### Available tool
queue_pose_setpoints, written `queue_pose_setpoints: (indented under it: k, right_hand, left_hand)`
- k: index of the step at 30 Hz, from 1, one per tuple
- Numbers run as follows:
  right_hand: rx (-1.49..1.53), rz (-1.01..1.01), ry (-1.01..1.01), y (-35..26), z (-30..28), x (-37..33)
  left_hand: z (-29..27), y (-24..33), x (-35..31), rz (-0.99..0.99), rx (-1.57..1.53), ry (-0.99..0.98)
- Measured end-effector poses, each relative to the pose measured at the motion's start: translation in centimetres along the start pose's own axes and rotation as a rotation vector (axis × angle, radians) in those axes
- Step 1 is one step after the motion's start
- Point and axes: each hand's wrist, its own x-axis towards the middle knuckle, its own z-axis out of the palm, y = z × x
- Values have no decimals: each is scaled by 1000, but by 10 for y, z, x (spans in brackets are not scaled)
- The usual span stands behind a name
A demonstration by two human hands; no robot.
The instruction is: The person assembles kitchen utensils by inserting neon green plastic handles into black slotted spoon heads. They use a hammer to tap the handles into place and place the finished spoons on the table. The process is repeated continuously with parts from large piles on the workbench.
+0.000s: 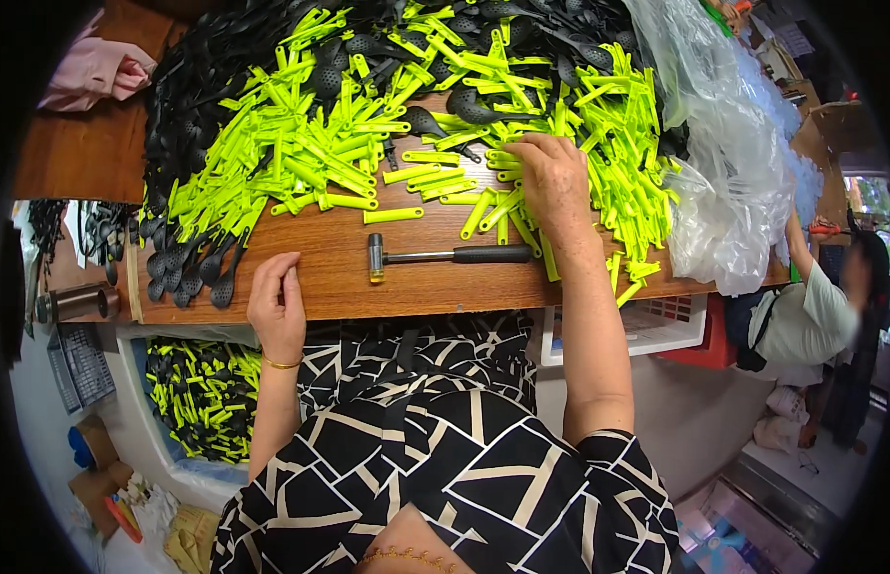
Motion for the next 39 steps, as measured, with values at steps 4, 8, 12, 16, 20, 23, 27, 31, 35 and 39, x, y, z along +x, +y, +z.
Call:
queue_pose_setpoints:
  k: [4,8,12,16,20,23,27,31,35,39]
  right_hand:
    - [254,-200,-65,-36,9,20]
    - [188,-156,-175,-48,33,29]
    - [250,-42,-183,-44,41,25]
    - [162,-162,-188,-51,29,23]
    - [86,-197,-152,-42,40,21]
    - [91,-232,-27,-51,29,28]
    - [453,32,41,-71,16,15]
    - [1518,627,-59,-95,30,-8]
    - [1717,755,-85,-124,33,-13]
    - [1527,563,-224,-145,29,-6]
  left_hand:
    - [-2,4,2,-216,-176,48]
    - [-24,-10,12,-50,4,196]
    - [-58,-21,20,-103,479,199]
    - [-54,-44,12,-109,579,124]
    - [-48,-39,21,-108,590,103]
    - [-46,-38,25,-78,555,73]
    - [-36,-33,26,-86,440,59]
    - [-29,-26,28,-146,251,37]
    - [-24,-12,38,-63,304,8]
    - [-20,-12,43,-153,201,-155]
